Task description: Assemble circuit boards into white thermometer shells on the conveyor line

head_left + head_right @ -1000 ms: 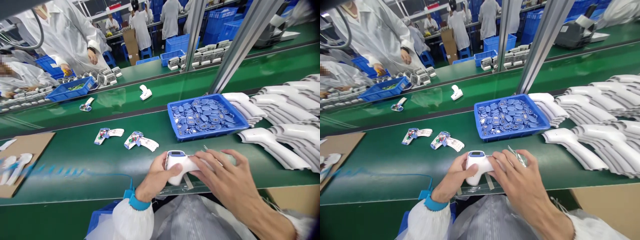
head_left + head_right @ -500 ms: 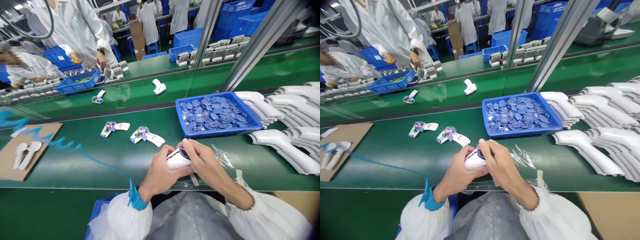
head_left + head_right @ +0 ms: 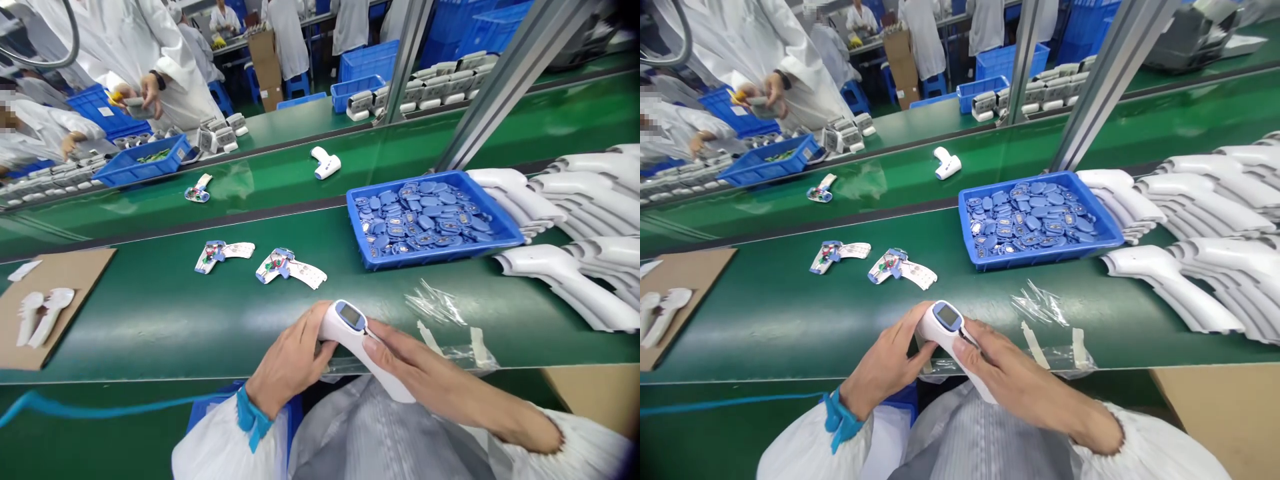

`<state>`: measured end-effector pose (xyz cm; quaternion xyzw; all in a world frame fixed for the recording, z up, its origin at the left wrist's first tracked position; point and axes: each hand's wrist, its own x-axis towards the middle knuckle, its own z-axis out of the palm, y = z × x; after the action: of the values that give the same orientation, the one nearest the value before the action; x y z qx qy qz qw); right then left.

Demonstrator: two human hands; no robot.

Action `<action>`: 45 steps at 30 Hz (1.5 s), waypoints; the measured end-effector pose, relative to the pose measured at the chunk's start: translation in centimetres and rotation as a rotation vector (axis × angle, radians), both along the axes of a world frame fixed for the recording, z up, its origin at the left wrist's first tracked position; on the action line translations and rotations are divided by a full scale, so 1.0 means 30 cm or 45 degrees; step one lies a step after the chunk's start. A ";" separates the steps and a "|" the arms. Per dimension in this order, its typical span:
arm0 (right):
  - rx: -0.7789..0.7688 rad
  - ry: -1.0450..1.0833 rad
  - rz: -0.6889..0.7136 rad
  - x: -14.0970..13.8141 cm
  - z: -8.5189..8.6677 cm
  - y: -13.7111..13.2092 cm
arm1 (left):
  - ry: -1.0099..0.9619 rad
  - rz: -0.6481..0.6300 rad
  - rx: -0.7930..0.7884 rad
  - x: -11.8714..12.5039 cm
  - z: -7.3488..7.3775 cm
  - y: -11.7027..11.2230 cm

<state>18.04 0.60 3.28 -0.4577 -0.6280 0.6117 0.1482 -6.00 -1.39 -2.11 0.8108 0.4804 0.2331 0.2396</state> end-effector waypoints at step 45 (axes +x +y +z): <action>1.296 -0.441 -0.583 -0.226 0.018 0.123 | -0.250 0.202 -0.410 0.164 0.132 0.065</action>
<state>11.26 4.31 3.82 -0.5463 -0.7430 0.1019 0.3731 -1.07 0.57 1.84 0.6950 0.5482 0.2492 0.3928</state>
